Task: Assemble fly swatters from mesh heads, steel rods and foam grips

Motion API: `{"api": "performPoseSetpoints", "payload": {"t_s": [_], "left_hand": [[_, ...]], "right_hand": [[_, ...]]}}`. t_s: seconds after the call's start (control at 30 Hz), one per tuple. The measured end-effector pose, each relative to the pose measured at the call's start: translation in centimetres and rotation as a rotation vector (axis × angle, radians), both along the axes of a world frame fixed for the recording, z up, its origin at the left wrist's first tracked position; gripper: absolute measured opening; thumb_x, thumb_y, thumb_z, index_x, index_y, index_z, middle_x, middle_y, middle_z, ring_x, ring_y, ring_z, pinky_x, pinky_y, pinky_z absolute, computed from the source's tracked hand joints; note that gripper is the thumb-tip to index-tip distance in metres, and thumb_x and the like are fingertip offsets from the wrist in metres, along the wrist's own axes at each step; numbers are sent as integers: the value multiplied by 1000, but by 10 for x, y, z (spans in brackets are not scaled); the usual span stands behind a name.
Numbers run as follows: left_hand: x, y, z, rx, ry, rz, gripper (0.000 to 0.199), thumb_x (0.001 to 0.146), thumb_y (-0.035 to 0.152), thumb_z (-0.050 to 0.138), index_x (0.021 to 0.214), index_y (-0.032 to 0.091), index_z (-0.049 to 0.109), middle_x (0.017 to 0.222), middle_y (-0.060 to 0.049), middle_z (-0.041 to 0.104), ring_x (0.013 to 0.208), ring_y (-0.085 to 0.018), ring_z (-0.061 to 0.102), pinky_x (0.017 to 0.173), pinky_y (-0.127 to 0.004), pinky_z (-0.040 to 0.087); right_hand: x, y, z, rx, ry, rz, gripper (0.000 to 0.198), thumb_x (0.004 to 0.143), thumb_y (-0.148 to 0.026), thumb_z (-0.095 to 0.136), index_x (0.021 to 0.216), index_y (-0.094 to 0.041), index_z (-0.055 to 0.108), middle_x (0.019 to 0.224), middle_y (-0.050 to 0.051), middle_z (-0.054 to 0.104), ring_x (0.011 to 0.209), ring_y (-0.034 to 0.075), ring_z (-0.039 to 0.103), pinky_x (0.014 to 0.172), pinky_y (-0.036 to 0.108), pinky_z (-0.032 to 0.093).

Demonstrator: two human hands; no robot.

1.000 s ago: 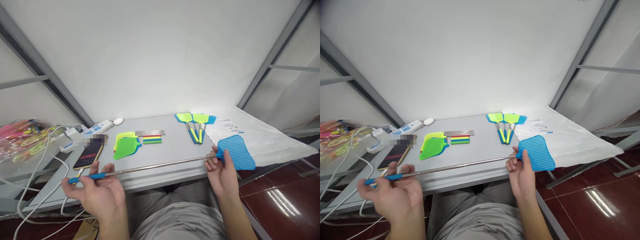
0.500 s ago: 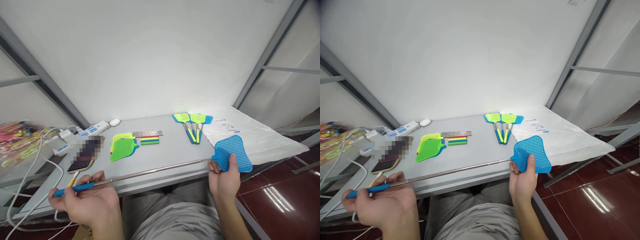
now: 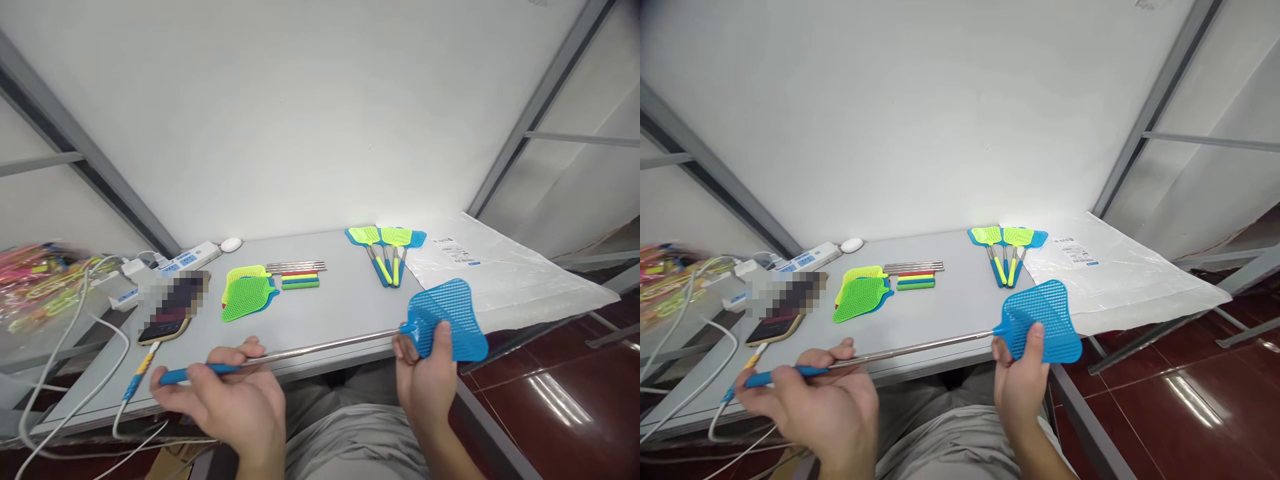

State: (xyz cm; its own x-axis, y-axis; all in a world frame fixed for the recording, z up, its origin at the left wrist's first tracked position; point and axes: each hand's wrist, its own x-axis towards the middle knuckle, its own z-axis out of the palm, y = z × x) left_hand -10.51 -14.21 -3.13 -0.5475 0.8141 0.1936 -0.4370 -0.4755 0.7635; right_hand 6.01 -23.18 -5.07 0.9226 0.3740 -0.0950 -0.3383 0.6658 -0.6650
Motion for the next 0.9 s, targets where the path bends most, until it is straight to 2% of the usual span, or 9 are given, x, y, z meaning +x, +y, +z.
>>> {"api": "performPoseSetpoints", "payload": {"t_s": [0.13, 0.3, 0.37, 0.4, 0.5, 0.63, 0.73, 0.8, 0.9], "left_hand": [[26, -25, 2, 61, 12, -81, 36, 95, 23, 44, 124, 37, 27, 60, 13, 51, 52, -11, 53, 71, -36, 56], [31, -30, -4, 181, 30, -115, 34, 93, 19, 49, 118, 36, 34, 75, 8, 62, 68, -14, 62, 70, -38, 58], [23, -22, -8, 140, 24, -209, 10, 94, 25, 49, 103, 28, 47, 85, 3, 64, 78, -17, 65, 70, -38, 57], [17, -17, -9, 97, 18, -281, 7, 94, 30, 48, 92, 24, 50, 85, 1, 64, 78, -18, 66, 71, -38, 57], [-6, 1, -9, -37, 17, -458, 35, 94, 41, 45, 67, 18, 49, 71, 1, 59, 68, -18, 65, 72, -37, 55], [-28, 20, -5, -151, 75, -619, 28, 89, 41, 51, 72, 19, 54, 70, 0, 61, 71, -20, 67, 74, -38, 53], [-26, 20, -6, -210, 168, -730, 25, 88, 42, 53, 79, 18, 57, 76, -4, 65, 77, -23, 67, 69, -35, 52], [-17, 13, -6, -193, 177, -652, 22, 88, 37, 53, 78, 18, 56, 72, -3, 64, 69, -19, 64, 61, -29, 48], [2, -5, -2, -83, 80, -386, 17, 87, 26, 49, 72, 19, 51, 60, 3, 56, 49, -9, 48, 55, -23, 43]], "right_hand": [[-21, 4, -8, -3, 49, 78, 33, 92, -46, 55, 75, -23, 39, 53, -12, 30, 43, 7, 29, 46, 23, 33], [6, 5, -10, -17, 68, 198, 40, 91, -45, 57, 67, -22, 34, 50, -11, 26, 45, 7, 27, 45, 22, 31], [23, 5, -10, -29, 66, 242, 41, 89, -43, 60, 66, -21, 35, 51, -11, 27, 46, 7, 27, 45, 22, 30], [31, 5, -10, -30, 56, 236, 40, 88, -42, 61, 67, -21, 35, 52, -11, 27, 47, 7, 28, 45, 22, 30], [43, 1, -7, -15, -34, 149, 34, 87, -39, 63, 71, -21, 39, 53, -11, 30, 46, 7, 28, 46, 21, 32], [39, -3, -4, -18, -142, 80, 26, 89, -35, 62, 77, -22, 44, 55, -10, 36, 45, 7, 30, 47, 22, 35], [35, -3, -4, -28, -135, 75, 27, 90, -35, 61, 75, -22, 43, 53, -10, 36, 45, 7, 30, 46, 23, 35], [34, -2, -4, -27, -133, 52, 27, 89, -35, 61, 74, -22, 43, 53, -11, 36, 45, 7, 30, 46, 23, 36], [25, 1, -3, -46, -137, -15, 22, 87, -37, 63, 81, -23, 47, 55, -11, 38, 44, 7, 32, 46, 22, 37]]}}
